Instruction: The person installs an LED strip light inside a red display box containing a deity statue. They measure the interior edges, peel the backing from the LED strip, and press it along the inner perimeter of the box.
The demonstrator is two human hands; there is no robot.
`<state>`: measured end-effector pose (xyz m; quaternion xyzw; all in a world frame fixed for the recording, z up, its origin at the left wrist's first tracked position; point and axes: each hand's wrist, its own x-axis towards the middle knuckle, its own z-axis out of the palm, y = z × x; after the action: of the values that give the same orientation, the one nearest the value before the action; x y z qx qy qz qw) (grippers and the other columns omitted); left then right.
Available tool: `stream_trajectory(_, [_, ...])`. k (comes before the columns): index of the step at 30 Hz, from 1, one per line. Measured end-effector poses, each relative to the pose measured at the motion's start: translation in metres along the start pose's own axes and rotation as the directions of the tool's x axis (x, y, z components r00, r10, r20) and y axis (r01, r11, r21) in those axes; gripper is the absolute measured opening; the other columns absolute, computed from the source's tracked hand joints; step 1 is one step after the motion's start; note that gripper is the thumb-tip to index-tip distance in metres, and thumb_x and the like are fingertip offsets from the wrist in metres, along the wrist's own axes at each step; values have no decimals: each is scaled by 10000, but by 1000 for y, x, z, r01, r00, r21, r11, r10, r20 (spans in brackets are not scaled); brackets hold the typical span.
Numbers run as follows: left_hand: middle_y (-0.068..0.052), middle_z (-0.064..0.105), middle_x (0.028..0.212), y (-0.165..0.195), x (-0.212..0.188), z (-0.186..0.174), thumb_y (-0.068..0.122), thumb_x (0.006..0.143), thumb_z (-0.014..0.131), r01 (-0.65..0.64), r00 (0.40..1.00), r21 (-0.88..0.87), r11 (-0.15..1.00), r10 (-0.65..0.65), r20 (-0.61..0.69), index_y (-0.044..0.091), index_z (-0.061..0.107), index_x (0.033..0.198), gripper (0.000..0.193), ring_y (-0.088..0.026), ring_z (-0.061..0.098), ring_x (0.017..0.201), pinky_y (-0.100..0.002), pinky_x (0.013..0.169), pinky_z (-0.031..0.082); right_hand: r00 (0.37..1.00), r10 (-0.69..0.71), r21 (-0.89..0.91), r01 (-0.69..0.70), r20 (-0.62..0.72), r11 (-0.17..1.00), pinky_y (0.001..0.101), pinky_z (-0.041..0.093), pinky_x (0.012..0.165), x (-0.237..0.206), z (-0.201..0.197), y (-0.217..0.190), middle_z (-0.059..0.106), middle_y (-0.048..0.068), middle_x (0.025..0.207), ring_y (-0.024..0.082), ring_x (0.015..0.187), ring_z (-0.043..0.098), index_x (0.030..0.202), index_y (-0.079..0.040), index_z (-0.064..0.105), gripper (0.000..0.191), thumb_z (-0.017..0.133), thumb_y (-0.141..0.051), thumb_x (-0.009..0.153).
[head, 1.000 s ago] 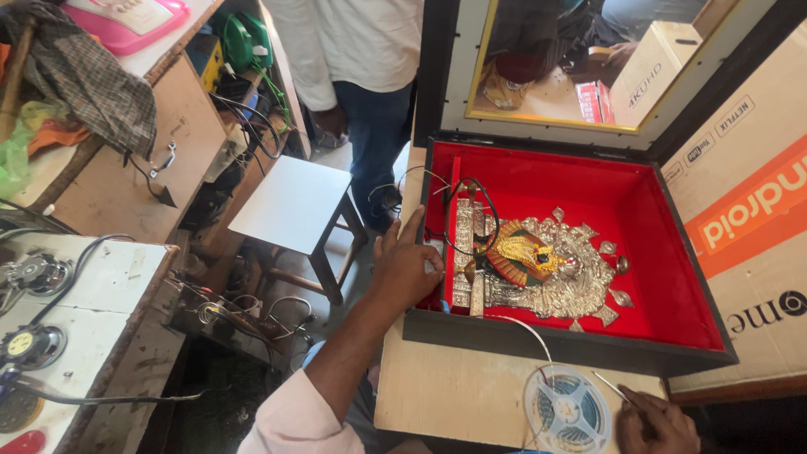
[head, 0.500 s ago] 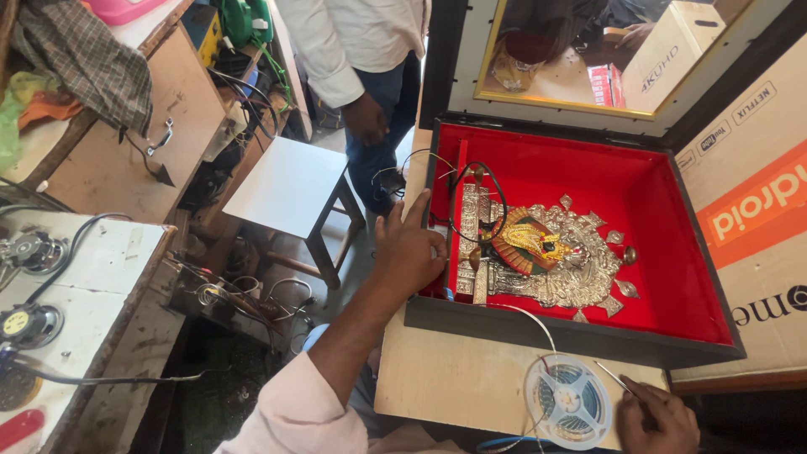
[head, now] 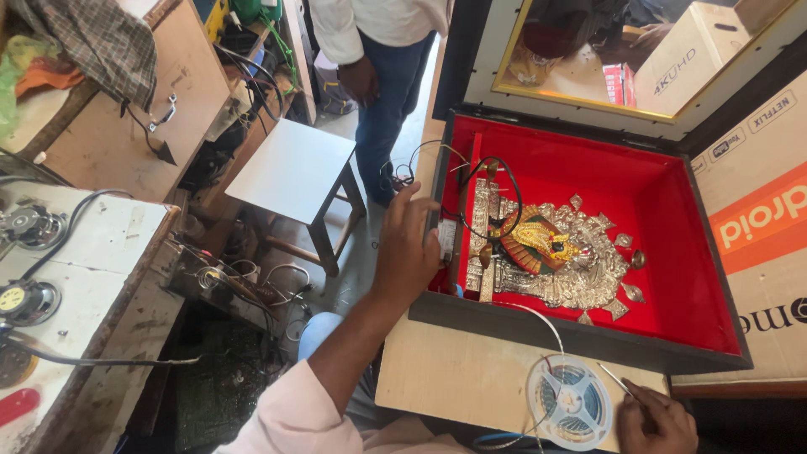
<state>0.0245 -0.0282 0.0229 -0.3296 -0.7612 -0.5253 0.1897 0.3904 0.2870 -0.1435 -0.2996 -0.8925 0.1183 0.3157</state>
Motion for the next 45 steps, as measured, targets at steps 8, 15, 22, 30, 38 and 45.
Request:
stream_trajectory(8, [-191, 579, 1374, -38, -17, 14, 147, 1045, 570, 169, 984, -281, 945, -145, 104, 81, 576, 1351, 313, -344, 585, 1313, -443, 1113, 450, 999, 40, -22, -40, 20, 999, 326, 572, 882, 0, -4, -13, 735, 88, 976, 184, 836, 701, 1116, -181, 808, 253, 751, -132, 874])
stream_trajectory(15, [-78, 621, 1297, -59, -107, 5, 280, 1078, 446, 523, 810, -653, 549, -559, 179, 114, 432, 1459, 416, -144, 632, 1060, -296, 885, 534, 996, 18, 31, -21, 90, 999, 321, 606, 788, 10, 4, 4, 726, 151, 966, 184, 782, 728, 1148, -128, 800, 263, 725, -139, 896])
stream_trajectory(22, [-80, 627, 1018, -45, -159, -11, 204, 1089, 482, 457, 885, -433, 777, -448, 130, 51, 522, 1254, 229, -152, 579, 842, -326, 773, 473, 995, -99, 96, 95, 35, 991, 322, 592, 777, 12, 19, 4, 717, 147, 943, 197, 774, 708, 1112, -115, 785, 240, 702, -131, 888])
stream_trajectory(30, [-104, 587, 676, -51, -132, -32, 207, 938, 705, 105, 853, -413, 905, 132, 504, 68, 637, 735, 255, -317, 605, 658, -461, 612, 473, 984, -129, -70, 138, 119, 988, 428, 566, 1005, 24, 15, -27, 696, 147, 999, 262, 990, 702, 1160, -62, 752, 251, 669, -118, 930])
stream_trajectory(38, [-92, 625, 744, -74, -111, -3, 284, 929, 731, 50, 781, -308, 950, 155, 605, 95, 655, 808, 236, -306, 655, 750, -450, 672, 525, 934, -351, -219, 355, 61, 909, 453, 500, 991, 35, 36, -30, 711, 264, 1032, 379, 1000, 665, 1063, 32, 734, 192, 640, -13, 902])
stream_trajectory(45, [-70, 671, 787, -102, -121, 24, 328, 1011, 681, 136, 624, -274, 952, 133, 770, 89, 668, 849, 289, -310, 686, 772, -454, 690, 548, 999, 35, -112, -30, 40, 993, 437, 549, 943, 42, 48, -24, 648, 240, 1076, 315, 1018, 605, 1150, 37, 680, 200, 664, -40, 966])
